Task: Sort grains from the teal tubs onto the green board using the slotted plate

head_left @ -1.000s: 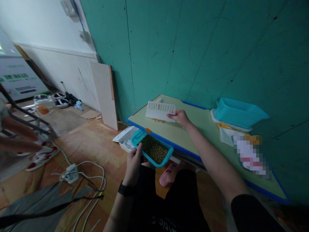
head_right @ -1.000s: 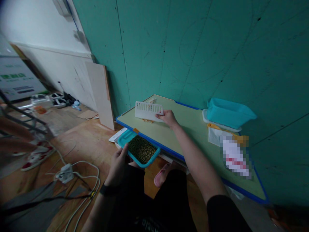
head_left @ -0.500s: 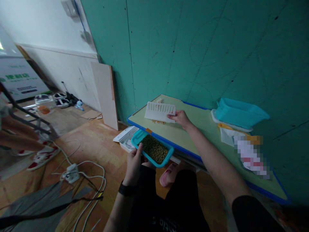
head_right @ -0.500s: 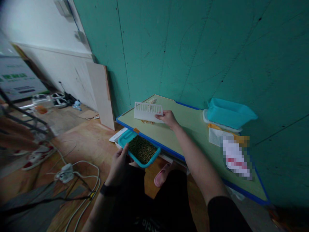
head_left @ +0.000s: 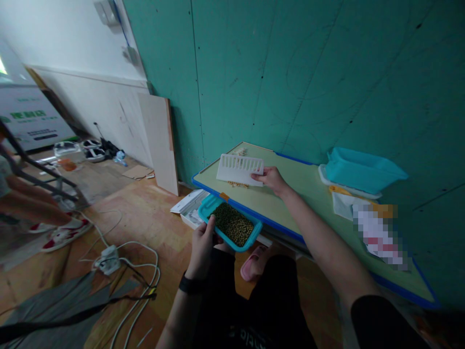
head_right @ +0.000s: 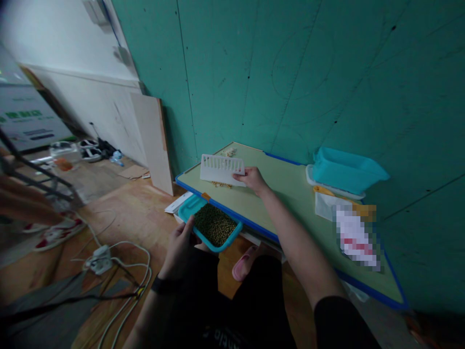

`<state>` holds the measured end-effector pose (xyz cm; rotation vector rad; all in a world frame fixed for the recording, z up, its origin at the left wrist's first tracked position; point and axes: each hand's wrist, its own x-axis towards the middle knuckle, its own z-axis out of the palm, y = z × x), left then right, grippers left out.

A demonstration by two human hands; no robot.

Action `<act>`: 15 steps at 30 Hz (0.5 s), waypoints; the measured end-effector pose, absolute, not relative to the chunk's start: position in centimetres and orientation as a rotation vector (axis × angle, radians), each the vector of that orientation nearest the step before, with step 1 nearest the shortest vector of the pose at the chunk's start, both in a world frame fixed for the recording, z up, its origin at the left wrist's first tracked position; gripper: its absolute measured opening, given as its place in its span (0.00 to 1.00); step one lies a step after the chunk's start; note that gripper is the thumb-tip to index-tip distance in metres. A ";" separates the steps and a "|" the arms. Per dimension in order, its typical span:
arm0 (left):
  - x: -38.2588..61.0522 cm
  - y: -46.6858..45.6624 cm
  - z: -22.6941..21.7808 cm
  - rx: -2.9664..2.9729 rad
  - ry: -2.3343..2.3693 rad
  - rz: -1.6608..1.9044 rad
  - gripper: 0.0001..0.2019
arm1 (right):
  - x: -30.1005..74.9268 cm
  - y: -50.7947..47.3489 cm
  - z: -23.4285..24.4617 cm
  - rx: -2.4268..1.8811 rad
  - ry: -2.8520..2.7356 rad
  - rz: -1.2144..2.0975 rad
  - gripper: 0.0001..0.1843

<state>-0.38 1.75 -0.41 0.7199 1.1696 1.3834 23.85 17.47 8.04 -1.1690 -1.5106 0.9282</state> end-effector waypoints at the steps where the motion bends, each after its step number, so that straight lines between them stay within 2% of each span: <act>1: -0.4 1.8 -0.4 0.718 1.168 1.386 0.27 | 23.8 17.4 8.0 -1.161 -1.515 0.940 0.16; 15: -0.3 1.9 -0.7 0.684 1.160 1.413 0.27 | 23.0 17.0 8.0 -1.084 -1.542 1.024 0.23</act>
